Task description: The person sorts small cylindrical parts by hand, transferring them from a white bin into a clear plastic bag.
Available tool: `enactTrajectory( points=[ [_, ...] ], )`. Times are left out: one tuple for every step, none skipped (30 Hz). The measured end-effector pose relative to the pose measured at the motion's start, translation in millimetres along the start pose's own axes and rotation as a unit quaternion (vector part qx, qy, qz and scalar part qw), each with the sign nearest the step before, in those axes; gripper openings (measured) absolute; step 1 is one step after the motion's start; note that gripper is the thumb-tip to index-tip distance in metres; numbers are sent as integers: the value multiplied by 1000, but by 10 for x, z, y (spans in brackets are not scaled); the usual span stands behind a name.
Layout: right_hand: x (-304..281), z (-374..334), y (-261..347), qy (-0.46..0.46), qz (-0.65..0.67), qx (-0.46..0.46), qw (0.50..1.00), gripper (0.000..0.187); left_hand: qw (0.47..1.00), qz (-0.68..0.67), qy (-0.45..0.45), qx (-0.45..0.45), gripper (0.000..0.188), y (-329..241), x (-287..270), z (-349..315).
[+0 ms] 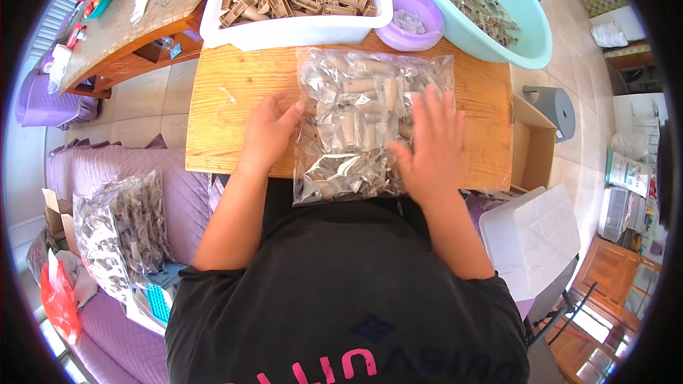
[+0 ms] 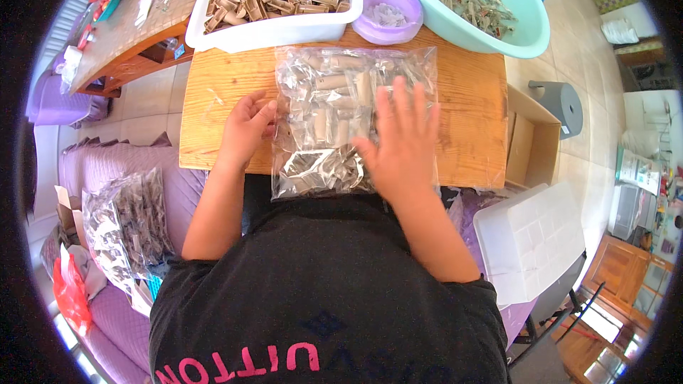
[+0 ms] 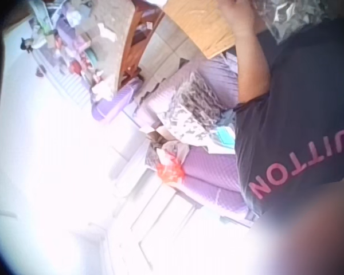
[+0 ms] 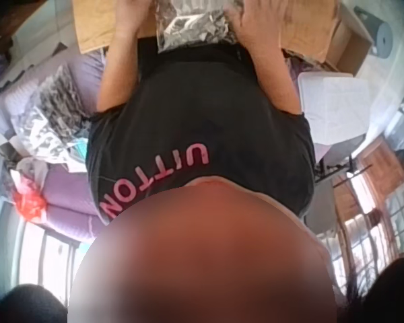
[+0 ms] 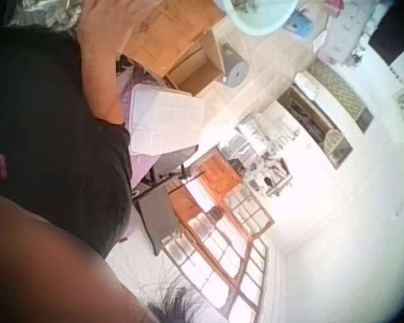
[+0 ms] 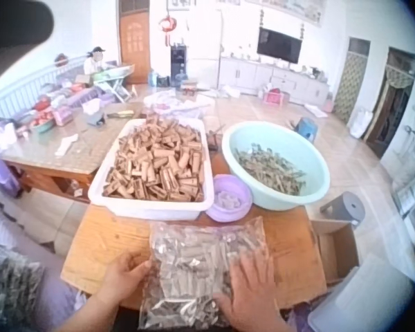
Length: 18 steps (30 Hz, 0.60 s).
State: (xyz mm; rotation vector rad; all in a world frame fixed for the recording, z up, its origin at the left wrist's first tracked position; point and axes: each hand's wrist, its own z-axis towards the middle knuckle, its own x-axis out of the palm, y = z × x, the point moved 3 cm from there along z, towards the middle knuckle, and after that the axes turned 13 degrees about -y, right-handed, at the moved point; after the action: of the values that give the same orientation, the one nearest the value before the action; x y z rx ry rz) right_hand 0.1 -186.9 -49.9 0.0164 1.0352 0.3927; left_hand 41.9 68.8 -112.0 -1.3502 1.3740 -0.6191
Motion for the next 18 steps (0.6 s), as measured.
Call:
enactTrajectory(
  points=[
    [20,1,62,-2,-1,-1,1000,77,1000,-1,0,2,51,-19,-6,13],
    [80,-14,108,36,0,-3,999,77,999,16,31,-8,54,-32,2,15],
    [141,-33,124,76,2,-6,997,77,997,35,60,-20,57,-40,7,13],
    [176,-45,112,73,2,-7,997,77,998,34,59,-18,57,-76,6,19],
    [215,-60,88,81,9,2,997,75,992,106,73,6,61,-124,31,23],
    [242,-67,82,90,19,7,996,73,980,179,83,26,64,-156,43,9],
    [244,-65,89,89,22,3,996,73,981,178,77,26,64,-146,85,12],
    [238,-67,92,88,23,6,996,73,986,150,54,49,67,-130,158,25],
    [241,-72,90,87,24,10,996,72,989,122,31,72,70,-165,225,20],
    [238,-80,87,86,26,6,996,72,988,140,11,67,69,-224,261,-3],
    [233,-91,70,89,24,15,996,72,988,139,7,67,69,-232,287,7],
    [221,-99,60,92,21,25,995,71,996,74,55,9,69,-223,324,17],
    [214,-103,56,90,23,24,995,71,994,8,102,-49,68,-224,362,4],
    [208,-108,51,84,28,21,996,71,982,-70,124,-126,57,-224,388,-28],
    [201,-115,30,76,35,18,996,71,983,-68,121,-123,57,-296,371,-64],
    [196,-130,0,74,38,17,996,71,961,-102,161,-198,52,-345,374,-131],
    [191,-150,-32,73,60,19,995,71,932,-136,199,-271,47,-360,384,-193],
    [180,-139,-47,72,83,17,994,71,913,-147,236,-297,42,-328,373,-203]
  ],
)
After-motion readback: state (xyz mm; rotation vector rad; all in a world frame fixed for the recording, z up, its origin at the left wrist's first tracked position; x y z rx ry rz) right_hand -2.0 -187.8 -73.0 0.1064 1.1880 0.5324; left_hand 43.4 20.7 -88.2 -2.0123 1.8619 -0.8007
